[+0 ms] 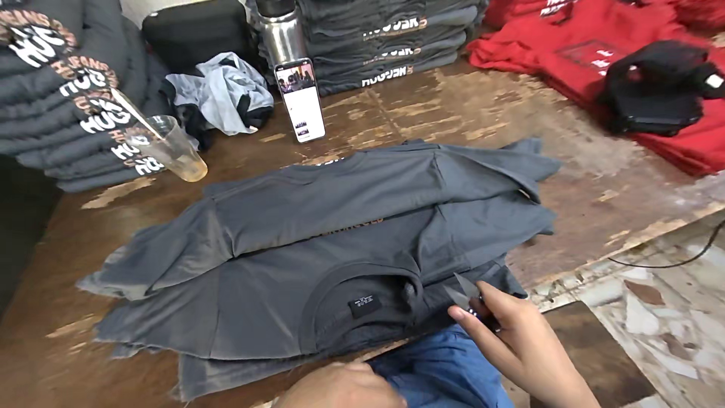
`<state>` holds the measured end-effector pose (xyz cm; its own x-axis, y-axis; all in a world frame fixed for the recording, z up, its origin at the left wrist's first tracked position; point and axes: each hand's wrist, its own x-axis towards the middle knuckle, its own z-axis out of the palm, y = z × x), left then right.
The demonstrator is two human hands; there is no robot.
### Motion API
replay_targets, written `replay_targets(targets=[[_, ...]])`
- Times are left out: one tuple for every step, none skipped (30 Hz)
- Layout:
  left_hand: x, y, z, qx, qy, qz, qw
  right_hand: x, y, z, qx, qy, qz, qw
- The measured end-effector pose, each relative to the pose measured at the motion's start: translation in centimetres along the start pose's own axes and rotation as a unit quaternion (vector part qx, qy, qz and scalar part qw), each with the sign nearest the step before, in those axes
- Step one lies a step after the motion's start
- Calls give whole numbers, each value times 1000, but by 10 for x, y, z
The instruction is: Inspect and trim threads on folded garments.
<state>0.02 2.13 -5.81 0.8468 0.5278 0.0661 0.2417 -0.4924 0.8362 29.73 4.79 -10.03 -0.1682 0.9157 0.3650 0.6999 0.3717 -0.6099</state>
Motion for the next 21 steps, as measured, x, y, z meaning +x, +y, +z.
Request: replay_targets(targets=[[-4, 2, -3, 25, 41, -10, 999, 5, -2, 3, 14, 8, -8, 1000], [-6, 4, -5, 52, 99, -27, 993, 11, -5, 9, 30, 16, -20, 999], [-6, 5, -4, 78, 169, -51, 981, 16, -8, 17, 45, 21, -33, 998], [-5, 5, -3, 102, 245, -86, 960, 21, -11, 26, 58, 27, -49, 997], [-3, 2, 1, 137, 317, -130, 929, 26, -14, 36, 64, 36, -67, 995], [-1, -3, 4, 183, 377, -182, 889, 29, -16, 44, 69, 46, -86, 993], [2, -9, 8, 230, 418, -237, 847, 32, -18, 50, 74, 57, -104, 990], [1, -16, 10, 263, 434, -285, 813, 34, -20, 52, 77, 73, -118, 987], [-2, -21, 13, 276, 436, -319, 795, 34, -21, 50, 80, 92, -133, 984], [-6, -23, 16, 277, 433, -339, 788, 34, -21, 46, 83, 116, -153, 978], [-11, -20, 18, 274, 430, -349, 787, 34, -20, 41, 82, 134, -177, 972], [-14, -14, 19, 269, 426, -361, 785, 32, -19, 38, 76, 141, -203, 966], [-17, -9, 20, 266, 423, -378, 779, 29, -17, 35, 67, 125, -227, 963], [-18, -6, 20, 270, 421, -396, 770, 26, -15, 34, 56, 91, -248, 963], [-17, -4, 19, 271, 423, -405, 764, 23, -15, 36, 48, 52, -262, 962], [-17, -5, 18, 281, 441, -395, 756, 22, -15, 40, 40, 5, -263, 964], [-17, -9, 17, 294, 480, -359, 744, 20, -16, 45, 24, -36, -262, 964], [-18, -15, 17, 289, 533, -300, 737, 20, -17, 50, 3, -66, -258, 964], [-20, -23, 15, 252, 586, -226, 737, 19, -22, 49, 3, -89, -248, 965], [-20, -28, 13, 182, 625, -157, 743, 19, -27, 47, 17, -107, -237, 965], [-17, -30, 11, 84, 653, -104, 746, 19, -30, 45, 34, -114, -230, 966]])
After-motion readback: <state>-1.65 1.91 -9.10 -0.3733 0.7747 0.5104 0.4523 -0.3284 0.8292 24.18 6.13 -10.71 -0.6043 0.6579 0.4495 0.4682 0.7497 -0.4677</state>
